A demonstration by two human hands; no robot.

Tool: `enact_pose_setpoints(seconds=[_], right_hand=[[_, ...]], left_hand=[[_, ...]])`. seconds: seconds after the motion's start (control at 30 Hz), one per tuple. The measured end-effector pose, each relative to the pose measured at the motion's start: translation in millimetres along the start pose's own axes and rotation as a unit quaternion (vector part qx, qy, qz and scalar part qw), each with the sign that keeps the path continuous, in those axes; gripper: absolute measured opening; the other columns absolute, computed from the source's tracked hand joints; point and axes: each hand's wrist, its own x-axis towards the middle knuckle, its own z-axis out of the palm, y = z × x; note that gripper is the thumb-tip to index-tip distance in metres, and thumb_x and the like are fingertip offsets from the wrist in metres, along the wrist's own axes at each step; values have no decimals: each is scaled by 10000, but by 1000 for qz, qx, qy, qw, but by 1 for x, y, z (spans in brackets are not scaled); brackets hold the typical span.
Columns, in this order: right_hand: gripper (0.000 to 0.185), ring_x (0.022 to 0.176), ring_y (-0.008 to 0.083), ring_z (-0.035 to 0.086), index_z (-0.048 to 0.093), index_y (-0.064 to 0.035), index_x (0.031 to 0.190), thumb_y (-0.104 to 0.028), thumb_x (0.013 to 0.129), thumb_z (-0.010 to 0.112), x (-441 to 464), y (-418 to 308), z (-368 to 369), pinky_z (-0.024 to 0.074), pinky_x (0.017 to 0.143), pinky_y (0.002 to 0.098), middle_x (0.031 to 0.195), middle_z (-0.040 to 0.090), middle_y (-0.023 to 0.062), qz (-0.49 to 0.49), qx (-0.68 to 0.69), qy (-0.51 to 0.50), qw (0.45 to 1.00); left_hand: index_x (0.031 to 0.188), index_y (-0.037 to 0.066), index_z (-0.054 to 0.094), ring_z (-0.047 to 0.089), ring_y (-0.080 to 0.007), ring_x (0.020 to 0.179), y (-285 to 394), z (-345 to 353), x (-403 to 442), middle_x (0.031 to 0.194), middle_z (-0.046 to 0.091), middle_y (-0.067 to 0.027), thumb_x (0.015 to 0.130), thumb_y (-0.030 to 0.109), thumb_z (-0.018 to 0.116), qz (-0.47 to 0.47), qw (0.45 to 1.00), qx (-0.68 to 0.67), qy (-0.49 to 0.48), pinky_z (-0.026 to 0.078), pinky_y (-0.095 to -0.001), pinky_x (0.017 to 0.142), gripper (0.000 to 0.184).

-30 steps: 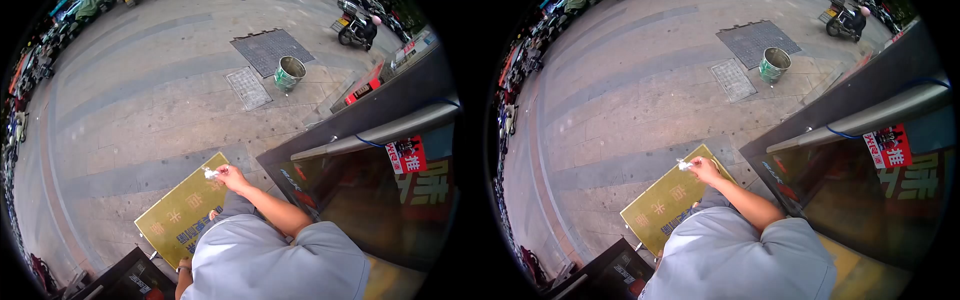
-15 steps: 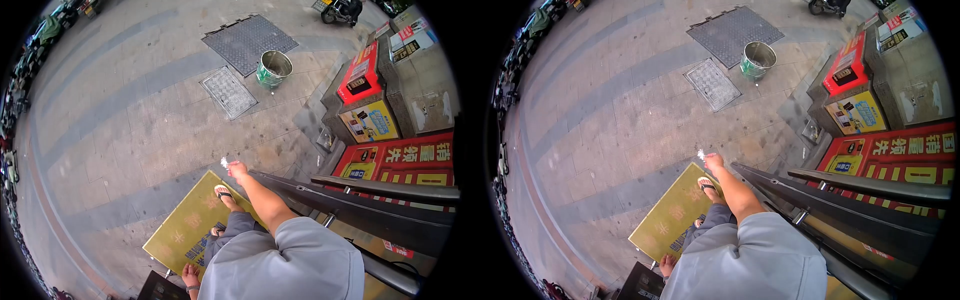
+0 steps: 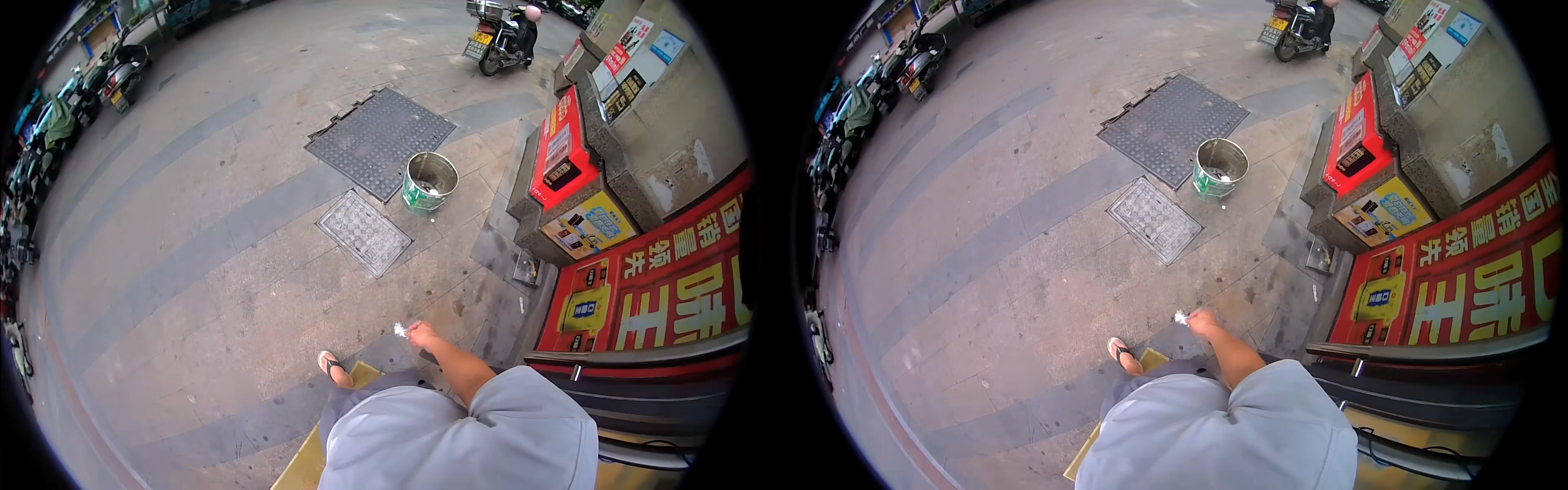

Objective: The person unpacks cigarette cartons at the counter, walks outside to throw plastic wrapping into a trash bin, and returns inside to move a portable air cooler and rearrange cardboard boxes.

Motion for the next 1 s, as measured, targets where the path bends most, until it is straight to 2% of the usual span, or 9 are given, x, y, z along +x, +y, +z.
enact_pose_setpoints(seconds=[0.03, 0.1, 0.23, 0.37, 0.5, 0.63, 0.7, 0.9, 1.0], right_hand=[[188, 598, 145, 596, 607, -59, 950, -110, 831, 744, -4, -25, -13, 534, 545, 302, 785, 637, 46, -4, 7, 13, 1000], [182, 660, 183, 651, 660, -42, 949, -133, 819, 750, -4, -88, -23, 532, 541, 331, 779, 679, 90, 48, 241, 79, 966], [150, 674, 148, 623, 617, -52, 966, -109, 867, 715, 18, -146, -30, 547, 584, 292, 839, 653, 46, 64, 302, 87, 947], [219, 701, 137, 613, 635, -39, 1013, -217, 905, 700, 67, -187, -33, 552, 596, 292, 844, 636, 42, 69, 370, 68, 924], [232, 691, 134, 604, 638, -36, 1017, -231, 907, 698, 137, -233, -69, 551, 593, 286, 834, 628, 39, 97, 429, 58, 896], [233, 712, 144, 604, 630, -13, 1048, -185, 905, 693, 205, -265, -116, 546, 589, 279, 878, 636, 56, 136, 479, 113, 860], [230, 741, 152, 610, 622, -3, 1068, -159, 909, 680, 231, -281, -153, 553, 618, 284, 928, 642, 73, 133, 507, 147, 839], [222, 798, 170, 631, 616, 15, 1072, -150, 925, 643, 308, -328, -279, 570, 665, 307, 968, 644, 83, 112, 586, 224, 770], [302, 726, 175, 649, 633, 44, 1077, -208, 915, 664, 326, -340, -309, 553, 595, 294, 928, 669, 121, 149, 571, 314, 744]], left_hand=[[1209, 41, 598, 656, -181, 814, 21, -24, 33, 966, 683, -97, 929, 169, 619, 13, 1000, 15, -2, 532, -315, 660, 309], [1213, 42, 599, 654, -180, 820, 85, -96, 105, 964, 682, -94, 925, 179, 620, 39, 999, 17, 13, 533, -320, 670, 320], [1220, 44, 600, 651, -178, 832, 221, -225, 233, 960, 681, -88, 916, 198, 624, 76, 993, -44, 79, 534, -329, 691, 342], [1259, 29, 582, 646, -174, 822, 398, -309, 297, 1010, 678, -93, 927, 195, 615, 131, 955, -244, 105, 525, -300, 653, 372], [1285, 34, 567, 649, -183, 805, 539, -304, 330, 1038, 671, -84, 924, 205, 623, 151, 946, -251, 139, 533, -307, 648, 404], [1275, 38, 575, 661, -202, 847, 625, -245, 345, 1048, 670, -87, 925, 210, 641, 105, 993, -47, 3, 550, -336, 694, 395], [1245, 10, 611, 660, -163, 852, 671, -216, 339, 1001, 680, -78, 904, 202, 662, 108, 989, 74, -65, 553, -313, 690, 395], [1226, 8, 630, 666, -159, 841, 826, -175, 360, 956, 689, -75, 906, 216, 666, 131, 974, 136, -127, 554, -306, 720, 383], [1228, 16, 630, 665, -152, 813, 897, -180, 407, 954, 691, -65, 912, 214, 661, 152, 958, 196, -145, 551, -303, 707, 374]])
